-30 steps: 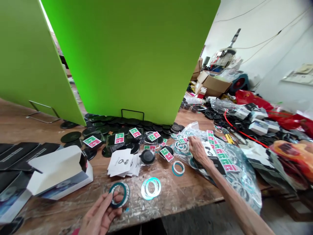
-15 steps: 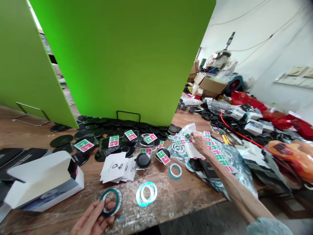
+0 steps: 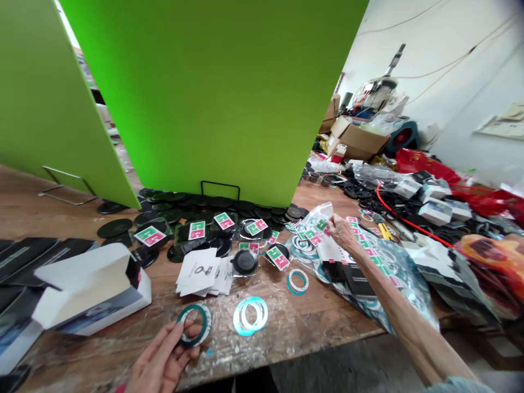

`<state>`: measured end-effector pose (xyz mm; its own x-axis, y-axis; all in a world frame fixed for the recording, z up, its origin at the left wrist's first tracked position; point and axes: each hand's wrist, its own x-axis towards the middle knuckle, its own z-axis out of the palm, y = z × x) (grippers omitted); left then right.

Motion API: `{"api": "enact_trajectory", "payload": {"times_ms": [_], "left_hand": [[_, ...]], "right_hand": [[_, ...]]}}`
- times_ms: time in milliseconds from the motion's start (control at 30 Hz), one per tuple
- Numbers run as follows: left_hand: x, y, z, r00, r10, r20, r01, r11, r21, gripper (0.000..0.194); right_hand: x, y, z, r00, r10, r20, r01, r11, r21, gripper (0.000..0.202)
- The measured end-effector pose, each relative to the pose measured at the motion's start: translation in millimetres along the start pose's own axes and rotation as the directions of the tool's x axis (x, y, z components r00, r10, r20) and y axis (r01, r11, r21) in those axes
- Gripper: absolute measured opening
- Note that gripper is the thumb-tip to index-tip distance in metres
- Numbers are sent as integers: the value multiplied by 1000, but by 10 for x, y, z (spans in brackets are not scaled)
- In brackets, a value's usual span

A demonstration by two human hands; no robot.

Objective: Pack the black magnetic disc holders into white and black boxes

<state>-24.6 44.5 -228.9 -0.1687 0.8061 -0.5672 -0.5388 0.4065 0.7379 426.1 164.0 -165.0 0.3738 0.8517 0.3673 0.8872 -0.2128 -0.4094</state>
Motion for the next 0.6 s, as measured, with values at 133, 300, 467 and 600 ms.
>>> {"api": "enact_trajectory", "payload": {"times_ms": [133, 300, 467, 600], "left_hand": [[-72, 47, 82, 997, 48, 62, -50, 999, 20, 44], [-73, 52, 98, 988, 37, 148, -41, 999, 24, 43], [-112, 54, 116, 981, 61, 185, -67, 997, 28, 38], [-150, 30, 145, 976, 108, 190, -118, 992, 40, 33]], "right_hand": [[-99, -147, -56, 999, -7, 41, 2, 992, 125, 18], [-462, -762, 59, 940, -234, 249, 118, 906, 407, 28], [-768, -1555, 268, 856, -426, 292, 224, 816, 533, 24], [-1073, -1871, 217, 879, -440, 182, 302, 811, 502, 14]]}}
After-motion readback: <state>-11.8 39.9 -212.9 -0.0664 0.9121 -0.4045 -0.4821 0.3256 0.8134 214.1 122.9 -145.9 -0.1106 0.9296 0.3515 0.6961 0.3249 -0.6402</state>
